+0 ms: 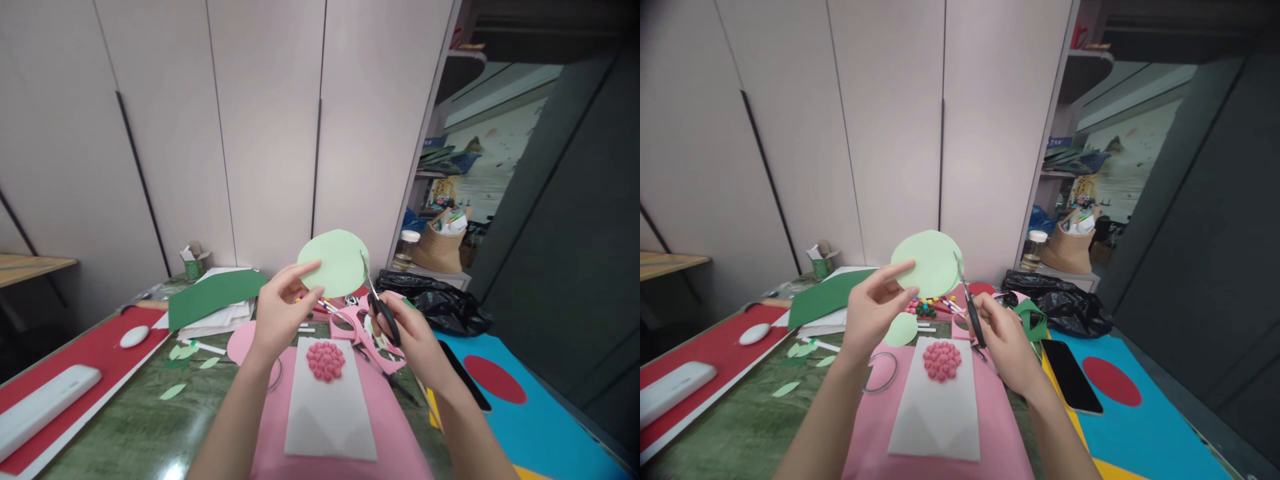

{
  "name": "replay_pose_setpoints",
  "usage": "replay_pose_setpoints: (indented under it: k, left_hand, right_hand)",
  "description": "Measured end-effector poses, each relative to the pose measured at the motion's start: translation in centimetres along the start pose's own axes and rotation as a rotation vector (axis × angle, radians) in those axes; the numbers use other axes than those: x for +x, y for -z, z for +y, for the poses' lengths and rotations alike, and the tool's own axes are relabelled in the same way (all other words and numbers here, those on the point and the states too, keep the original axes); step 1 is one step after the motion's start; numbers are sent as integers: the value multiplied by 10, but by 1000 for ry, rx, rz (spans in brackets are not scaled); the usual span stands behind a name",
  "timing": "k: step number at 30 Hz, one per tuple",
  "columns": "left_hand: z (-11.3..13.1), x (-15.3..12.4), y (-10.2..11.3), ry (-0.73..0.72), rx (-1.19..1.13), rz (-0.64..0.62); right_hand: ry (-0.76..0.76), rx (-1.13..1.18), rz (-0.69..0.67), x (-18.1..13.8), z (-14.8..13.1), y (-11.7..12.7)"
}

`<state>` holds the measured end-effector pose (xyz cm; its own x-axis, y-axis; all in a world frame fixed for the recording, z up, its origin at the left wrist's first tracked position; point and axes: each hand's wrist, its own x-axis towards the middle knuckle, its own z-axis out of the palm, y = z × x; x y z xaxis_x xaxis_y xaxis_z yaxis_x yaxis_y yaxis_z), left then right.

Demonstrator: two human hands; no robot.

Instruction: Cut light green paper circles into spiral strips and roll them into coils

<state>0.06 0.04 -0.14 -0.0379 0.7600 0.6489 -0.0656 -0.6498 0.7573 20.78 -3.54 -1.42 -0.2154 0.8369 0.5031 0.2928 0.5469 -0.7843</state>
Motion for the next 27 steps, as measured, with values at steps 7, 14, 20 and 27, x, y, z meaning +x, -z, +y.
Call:
replay_pose_setpoints:
  k: [7,14,20,27]
  left_hand:
    - [3,1,4,25,-3,-45]
    - [2,2,5,1,25,-41]
    - [5,4,7,-18,59,-16]
    - [1,4,9,-15,75,-6]
  right_hand:
    - [16,-15,4,1,-3,-1]
    - [4,-57,11,1,0,0]
    - [8,-88,3,1,2,0]
    - [-8,-116,-1,0,1,1]
